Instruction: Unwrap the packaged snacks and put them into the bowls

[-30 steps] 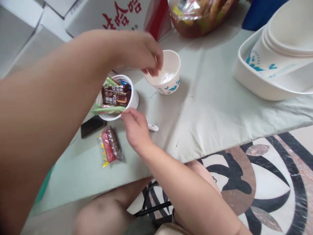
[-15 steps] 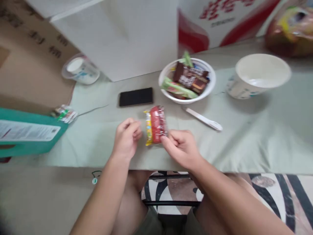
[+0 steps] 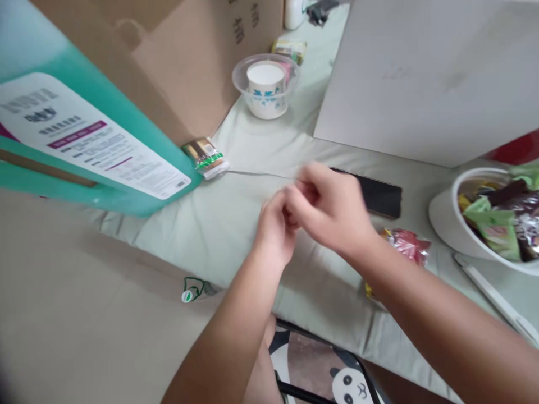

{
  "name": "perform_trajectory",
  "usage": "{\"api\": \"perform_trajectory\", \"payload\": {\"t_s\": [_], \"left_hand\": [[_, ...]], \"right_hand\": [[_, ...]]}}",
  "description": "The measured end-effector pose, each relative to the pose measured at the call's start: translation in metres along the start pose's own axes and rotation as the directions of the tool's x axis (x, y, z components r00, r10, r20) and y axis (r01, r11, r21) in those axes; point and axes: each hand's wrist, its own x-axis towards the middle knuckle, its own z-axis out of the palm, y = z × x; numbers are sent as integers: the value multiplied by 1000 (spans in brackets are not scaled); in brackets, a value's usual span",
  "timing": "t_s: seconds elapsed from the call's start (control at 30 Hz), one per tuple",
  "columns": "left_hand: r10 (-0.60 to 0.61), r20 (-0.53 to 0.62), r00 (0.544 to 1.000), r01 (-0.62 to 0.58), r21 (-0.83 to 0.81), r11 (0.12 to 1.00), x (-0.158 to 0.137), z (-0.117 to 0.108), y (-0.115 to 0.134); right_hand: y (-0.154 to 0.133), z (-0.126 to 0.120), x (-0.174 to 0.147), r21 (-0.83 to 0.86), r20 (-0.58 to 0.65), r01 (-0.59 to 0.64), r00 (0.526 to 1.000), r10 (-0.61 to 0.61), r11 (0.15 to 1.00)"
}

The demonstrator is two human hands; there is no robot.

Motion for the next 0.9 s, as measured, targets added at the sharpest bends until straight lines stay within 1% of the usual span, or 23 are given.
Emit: {"api": "perform_trajectory", "payload": {"t_s": [0.03,0.1,0.13,0.2,0.23,0.3,0.4,0.5,0.6,0.7,0.77,0.83,0.87,0.9], "left_hand": [[-42,-24,999,40,-65,997,4,-1,3],[-119,-67,991,106,-178,978,10,-3,7],[-145,-73,987,125,-225,966,12,-3,8],[-167,-38,985,147,-307,940,15,-5,9],[-171,-6,985,159,-342,926,15,-5,10],[-176,50,983,181,-399,899,13,-7,12],[-183,68,981,195,-429,882,7,-9,15],[-154,77,985,172,-455,874,-1,-8,15],[-138,79,987,159,-469,869,-7,-5,12],[-158,89,983,182,-478,860,-10,0,5],[-180,114,977,213,-488,846,-11,5,-1],[-191,162,968,247,-503,828,-12,10,-5],[-185,184,965,254,-499,829,-12,11,-7],[-173,199,965,248,-468,848,-12,12,-8]], "right_hand": [[-4,26,27,13,75,51,996,-52,999],[-12,78,74,20,152,113,982,-115,993],[-16,102,92,-2,193,93,977,-90,996],[-24,139,115,-78,298,-16,954,38,997],[-28,151,122,-91,332,-67,939,93,994],[-33,165,126,-70,383,-124,913,141,990],[-34,167,124,4,423,-157,895,141,988],[-30,163,119,36,451,-201,878,163,979],[-28,160,113,41,434,-228,881,188,973],[-26,152,106,-2,440,-237,872,214,972],[-26,143,102,-69,467,-155,868,169,985],[-26,135,100,-153,486,-20,869,93,988],[-27,133,100,-189,493,42,868,58,981],[-27,132,100,-218,502,93,864,30,972]]}}
